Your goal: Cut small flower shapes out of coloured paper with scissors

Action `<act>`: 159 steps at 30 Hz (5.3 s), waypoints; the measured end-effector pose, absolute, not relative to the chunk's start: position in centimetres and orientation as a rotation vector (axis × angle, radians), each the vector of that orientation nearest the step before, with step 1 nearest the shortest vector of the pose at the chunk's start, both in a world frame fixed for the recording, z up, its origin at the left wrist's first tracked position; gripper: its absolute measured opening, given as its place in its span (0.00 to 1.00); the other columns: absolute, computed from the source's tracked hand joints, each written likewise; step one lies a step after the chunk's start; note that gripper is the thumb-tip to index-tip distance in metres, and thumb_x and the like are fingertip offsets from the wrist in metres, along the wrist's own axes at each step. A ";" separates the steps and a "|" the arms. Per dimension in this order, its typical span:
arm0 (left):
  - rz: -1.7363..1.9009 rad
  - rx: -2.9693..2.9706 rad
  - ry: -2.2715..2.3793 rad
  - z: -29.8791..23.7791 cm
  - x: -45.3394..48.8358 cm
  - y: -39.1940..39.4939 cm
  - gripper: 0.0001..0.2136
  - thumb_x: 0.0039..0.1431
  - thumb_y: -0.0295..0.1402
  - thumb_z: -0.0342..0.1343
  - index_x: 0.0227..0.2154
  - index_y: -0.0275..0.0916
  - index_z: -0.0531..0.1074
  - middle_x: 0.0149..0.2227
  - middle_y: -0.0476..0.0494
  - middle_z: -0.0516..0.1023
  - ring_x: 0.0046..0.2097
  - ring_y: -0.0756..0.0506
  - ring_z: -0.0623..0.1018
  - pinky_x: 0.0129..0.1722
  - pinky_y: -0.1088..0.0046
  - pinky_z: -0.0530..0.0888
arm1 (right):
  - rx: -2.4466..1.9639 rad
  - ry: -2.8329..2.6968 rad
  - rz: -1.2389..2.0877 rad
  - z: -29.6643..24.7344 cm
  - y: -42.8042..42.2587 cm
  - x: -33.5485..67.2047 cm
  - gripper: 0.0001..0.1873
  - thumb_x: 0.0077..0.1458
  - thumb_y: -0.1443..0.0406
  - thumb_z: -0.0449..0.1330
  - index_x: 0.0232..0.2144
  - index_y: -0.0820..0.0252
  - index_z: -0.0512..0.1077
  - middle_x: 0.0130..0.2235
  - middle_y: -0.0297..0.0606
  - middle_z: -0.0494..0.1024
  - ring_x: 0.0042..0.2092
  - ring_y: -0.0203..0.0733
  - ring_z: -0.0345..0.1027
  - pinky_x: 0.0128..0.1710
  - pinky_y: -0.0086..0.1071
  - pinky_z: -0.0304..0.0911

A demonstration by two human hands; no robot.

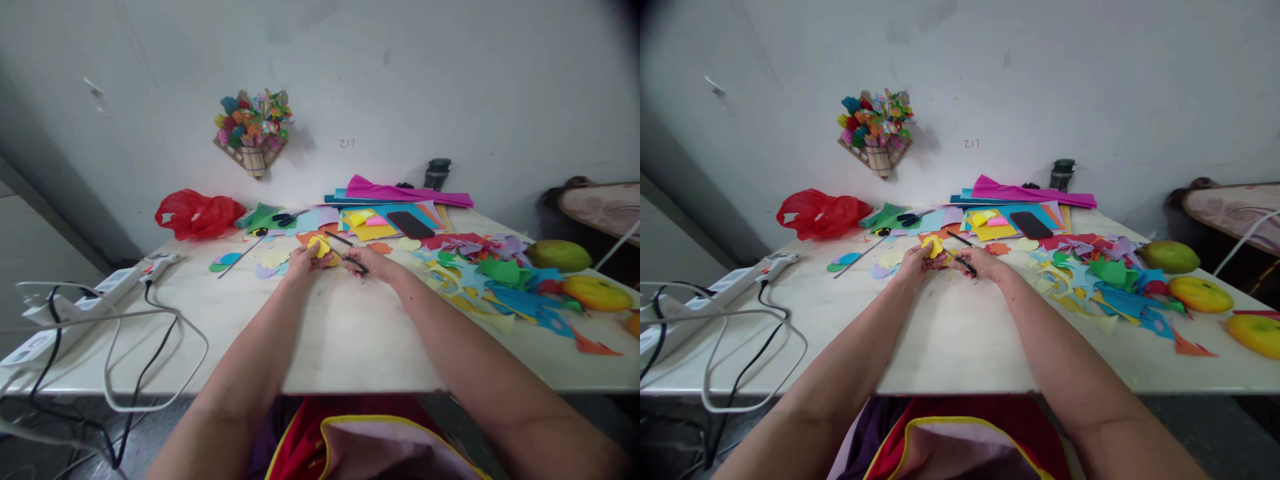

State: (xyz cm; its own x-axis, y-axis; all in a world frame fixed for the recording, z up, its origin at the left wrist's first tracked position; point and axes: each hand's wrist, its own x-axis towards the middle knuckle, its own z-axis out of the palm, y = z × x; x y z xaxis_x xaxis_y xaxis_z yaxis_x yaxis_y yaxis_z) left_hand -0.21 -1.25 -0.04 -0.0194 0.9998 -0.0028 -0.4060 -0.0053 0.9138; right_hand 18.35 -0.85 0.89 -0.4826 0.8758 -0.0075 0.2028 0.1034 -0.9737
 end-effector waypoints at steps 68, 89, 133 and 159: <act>1.442 0.923 0.884 0.0 -0.2 -1.4 0.08 0.49 0.31 0.65 0.29 0.30 0.75 0.29 0.38 0.80 0.30 0.44 0.81 0.35 0.66 0.80 | -1.015 -1.714 1.439 0.8 -0.7 18.4 0.10 0.43 0.61 0.67 0.24 0.60 0.72 0.17 0.28 0.67 0.18 0.29 0.54 0.15 0.24 0.49; 1.435 0.889 0.891 0.2 -0.2 -1.4 0.08 0.49 0.28 0.65 0.31 0.31 0.75 0.31 0.38 0.81 0.30 0.45 0.82 0.31 0.71 0.80 | -1.043 -1.610 1.345 1.1 -0.9 18.8 0.13 0.49 0.60 0.66 0.24 0.61 0.68 0.18 0.30 0.69 0.17 0.30 0.58 0.14 0.25 0.50; 1.185 1.196 0.947 0.0 0.3 -1.9 0.17 0.33 0.36 0.74 0.17 0.34 0.70 0.19 0.45 0.75 0.20 0.52 0.71 0.19 0.77 0.63 | -0.962 -1.398 1.222 1.9 -1.1 17.3 0.18 0.34 0.68 0.67 0.33 0.60 0.70 0.19 0.25 0.69 0.22 0.32 0.62 0.24 0.27 0.58; 1.149 1.196 0.881 -0.5 -0.1 -1.4 0.16 0.39 0.39 0.72 0.22 0.34 0.72 0.23 0.42 0.78 0.23 0.48 0.76 0.23 0.74 0.69 | -0.932 -1.392 1.218 1.7 -0.9 17.9 0.24 0.34 0.61 0.71 0.37 0.61 0.73 0.21 0.27 0.70 0.23 0.33 0.64 0.26 0.30 0.62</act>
